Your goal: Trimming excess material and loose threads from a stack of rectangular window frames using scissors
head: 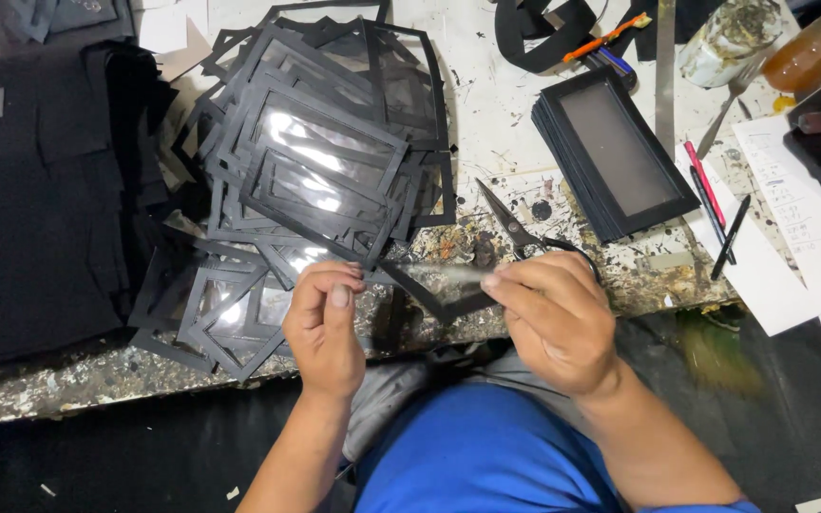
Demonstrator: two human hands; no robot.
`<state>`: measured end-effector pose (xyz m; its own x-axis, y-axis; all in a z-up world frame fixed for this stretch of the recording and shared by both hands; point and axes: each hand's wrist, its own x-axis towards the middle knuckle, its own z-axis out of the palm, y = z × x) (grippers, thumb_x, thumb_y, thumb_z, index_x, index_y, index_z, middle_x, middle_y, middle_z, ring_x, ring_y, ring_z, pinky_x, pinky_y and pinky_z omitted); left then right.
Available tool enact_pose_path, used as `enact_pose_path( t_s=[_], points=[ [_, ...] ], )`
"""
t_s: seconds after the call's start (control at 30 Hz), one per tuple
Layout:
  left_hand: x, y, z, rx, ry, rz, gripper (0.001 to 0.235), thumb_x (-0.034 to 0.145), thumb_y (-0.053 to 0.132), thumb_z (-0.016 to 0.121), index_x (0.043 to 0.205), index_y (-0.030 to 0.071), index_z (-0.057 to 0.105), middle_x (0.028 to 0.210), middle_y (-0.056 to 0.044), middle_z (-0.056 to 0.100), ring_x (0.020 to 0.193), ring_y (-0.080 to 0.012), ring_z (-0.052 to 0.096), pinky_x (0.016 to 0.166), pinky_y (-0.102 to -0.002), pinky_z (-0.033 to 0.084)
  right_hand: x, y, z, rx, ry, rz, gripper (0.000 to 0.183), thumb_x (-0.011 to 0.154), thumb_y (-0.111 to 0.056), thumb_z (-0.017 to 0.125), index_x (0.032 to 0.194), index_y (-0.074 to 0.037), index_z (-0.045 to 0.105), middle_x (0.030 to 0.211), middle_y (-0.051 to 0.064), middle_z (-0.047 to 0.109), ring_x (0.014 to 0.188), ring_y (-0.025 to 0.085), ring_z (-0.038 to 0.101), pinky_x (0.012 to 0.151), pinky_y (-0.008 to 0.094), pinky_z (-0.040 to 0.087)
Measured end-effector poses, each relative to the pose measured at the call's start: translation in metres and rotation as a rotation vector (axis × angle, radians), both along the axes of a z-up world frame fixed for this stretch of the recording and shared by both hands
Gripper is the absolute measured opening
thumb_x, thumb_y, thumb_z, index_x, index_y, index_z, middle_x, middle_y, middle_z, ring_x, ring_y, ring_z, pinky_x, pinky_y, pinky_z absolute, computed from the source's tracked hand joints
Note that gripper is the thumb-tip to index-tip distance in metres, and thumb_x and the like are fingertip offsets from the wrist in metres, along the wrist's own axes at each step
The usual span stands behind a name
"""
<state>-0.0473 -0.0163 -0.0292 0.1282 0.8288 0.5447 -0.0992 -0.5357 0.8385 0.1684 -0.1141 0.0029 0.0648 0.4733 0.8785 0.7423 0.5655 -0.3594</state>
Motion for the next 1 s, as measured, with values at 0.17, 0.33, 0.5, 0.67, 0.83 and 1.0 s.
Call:
enact_pose_path(
  t_s=[0.17, 0.33, 0.5, 0.67, 0.83, 1.0],
  points=[
    [0.009, -0.021, 0.042, -0.25, 0.135, -0.426, 0.066, 0.107, 0.048, 0.028, 0.075, 0.005, 0.067, 0.071, -0.01, 0.063, 0.073, -0.0188, 0.058, 0.069, -0.034, 0.049, 0.008, 0.001, -0.007, 0.12, -0.183, -0.064, 0.015, 0.087, 0.0, 0.075, 0.097, -0.009, 0.082, 0.102, 0.014, 0.076, 0.093, 0.032, 0.072, 0.088, 0.05, 0.056],
    [0.015, -0.03, -0.001, -0.476, -0.066, -0.608, 0.066, 0.104, 0.048, 0.041, 0.119, -0.008, 0.072, 0.09, -0.025, 0.077, 0.077, -0.0279, 0.07, 0.07, -0.038, 0.058, 0.001, 0.011, -0.019, 0.145, -0.203, -0.079, 0.014, 0.089, -0.005, 0.076, 0.096, -0.015, 0.082, 0.108, 0.011, 0.077, 0.102, 0.032, 0.071, 0.099, 0.053, 0.052],
    [0.021, -0.034, -0.006, -0.675, -0.359, -0.507, 0.043, 0.1, 0.019, 0.062, 0.134, -0.007, 0.061, 0.103, -0.018, 0.076, 0.081, -0.0199, 0.074, 0.071, -0.03, 0.063, 0.001, 0.011, -0.02, -0.004, 0.14, -0.128, 0.018, 0.102, 0.0, 0.062, 0.12, 0.0, 0.065, 0.126, 0.018, 0.063, 0.12, 0.034, 0.061, 0.104, 0.048, 0.048],
    [0.027, -0.03, -0.017, -0.699, -0.394, -0.464, 0.047, 0.095, 0.013, 0.069, 0.136, -0.008, 0.059, 0.1, -0.018, 0.074, 0.08, -0.0225, 0.074, 0.07, -0.034, 0.067, -0.008, 0.004, -0.036, -0.324, 0.574, 0.2, 0.021, 0.101, -0.005, 0.058, 0.111, 0.009, 0.07, 0.106, 0.021, 0.071, 0.105, 0.033, 0.07, 0.094, 0.045, 0.053],
    [0.034, -0.034, -0.027, -0.7, -0.409, -0.45, 0.048, 0.093, 0.006, 0.071, 0.137, -0.009, 0.059, 0.097, -0.019, 0.071, 0.077, -0.0251, 0.074, 0.07, -0.038, 0.067, -0.026, 0.006, -0.044, -0.414, 0.843, 0.416, 0.02, 0.097, -0.002, 0.063, 0.112, 0.01, 0.067, 0.109, 0.016, 0.066, 0.106, 0.021, 0.06, 0.097, 0.043, 0.051],
    [0.038, -0.036, -0.026, -0.688, -0.446, -0.464, 0.047, 0.092, 0.001, 0.072, 0.136, -0.008, 0.059, 0.092, -0.022, 0.071, 0.076, -0.0299, 0.073, 0.07, -0.04, 0.066, -0.042, 0.007, -0.037, -0.44, 1.12, 0.589, 0.008, 0.097, 0.001, 0.061, 0.095, 0.007, 0.066, 0.083, 0.008, 0.059, 0.078, 0.015, 0.055, 0.074, 0.031, 0.051]
  ],
)
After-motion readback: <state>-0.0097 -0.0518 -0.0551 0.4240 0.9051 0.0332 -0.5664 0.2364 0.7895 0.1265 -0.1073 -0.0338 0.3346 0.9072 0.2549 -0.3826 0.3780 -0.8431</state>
